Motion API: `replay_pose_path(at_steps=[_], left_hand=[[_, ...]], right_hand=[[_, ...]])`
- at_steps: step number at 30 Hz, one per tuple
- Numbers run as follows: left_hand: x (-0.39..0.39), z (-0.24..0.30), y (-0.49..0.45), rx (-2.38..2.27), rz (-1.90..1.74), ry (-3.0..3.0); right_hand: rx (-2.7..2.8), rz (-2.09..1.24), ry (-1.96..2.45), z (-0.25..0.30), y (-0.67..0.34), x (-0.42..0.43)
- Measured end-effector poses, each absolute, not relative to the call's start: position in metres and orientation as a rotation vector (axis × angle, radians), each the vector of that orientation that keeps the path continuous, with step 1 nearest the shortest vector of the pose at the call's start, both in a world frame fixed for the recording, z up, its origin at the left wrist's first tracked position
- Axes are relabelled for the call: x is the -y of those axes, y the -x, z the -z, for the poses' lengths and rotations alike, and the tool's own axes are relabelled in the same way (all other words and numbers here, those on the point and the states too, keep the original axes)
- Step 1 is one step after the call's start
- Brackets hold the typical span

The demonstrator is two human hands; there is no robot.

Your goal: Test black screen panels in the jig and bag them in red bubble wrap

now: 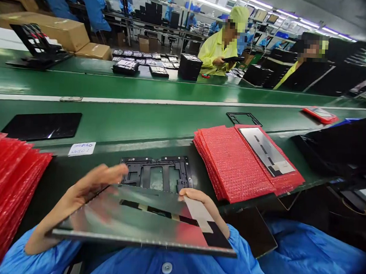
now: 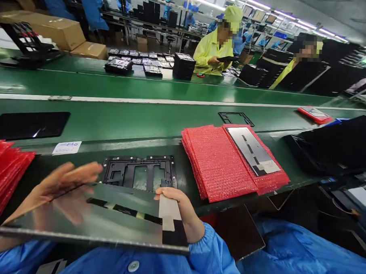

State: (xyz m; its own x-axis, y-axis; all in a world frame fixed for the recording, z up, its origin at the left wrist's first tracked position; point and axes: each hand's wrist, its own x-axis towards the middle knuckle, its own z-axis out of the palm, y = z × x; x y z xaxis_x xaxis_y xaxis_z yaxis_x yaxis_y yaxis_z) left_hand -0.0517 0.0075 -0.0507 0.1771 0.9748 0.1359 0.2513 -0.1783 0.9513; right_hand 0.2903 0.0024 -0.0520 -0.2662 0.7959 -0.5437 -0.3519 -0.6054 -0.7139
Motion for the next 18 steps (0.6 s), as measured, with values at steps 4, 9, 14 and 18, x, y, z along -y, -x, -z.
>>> replay_pose_path(at_steps=[4,9,14,18], left_hand=[[-0.006,0.044,0.048,-1.324,-1.121,-1.214],[-0.028,0.058,0.026,-1.36,-1.024,-0.804],[-0.034,0.085,0.016,-1.208,-1.116,-0.864],[-0.035,0.1,0.016,-1.227,-1.138,-1.087]], right_hand=[[0.781,-2.276,1.081,0.073,-0.285,-0.006],[1.198,-1.569,1.389,0.091,-0.282,-0.018],[1.456,-0.846,1.596,0.107,-0.277,-0.021],[1.482,-0.796,1.651,0.111,-0.279,-0.017]])
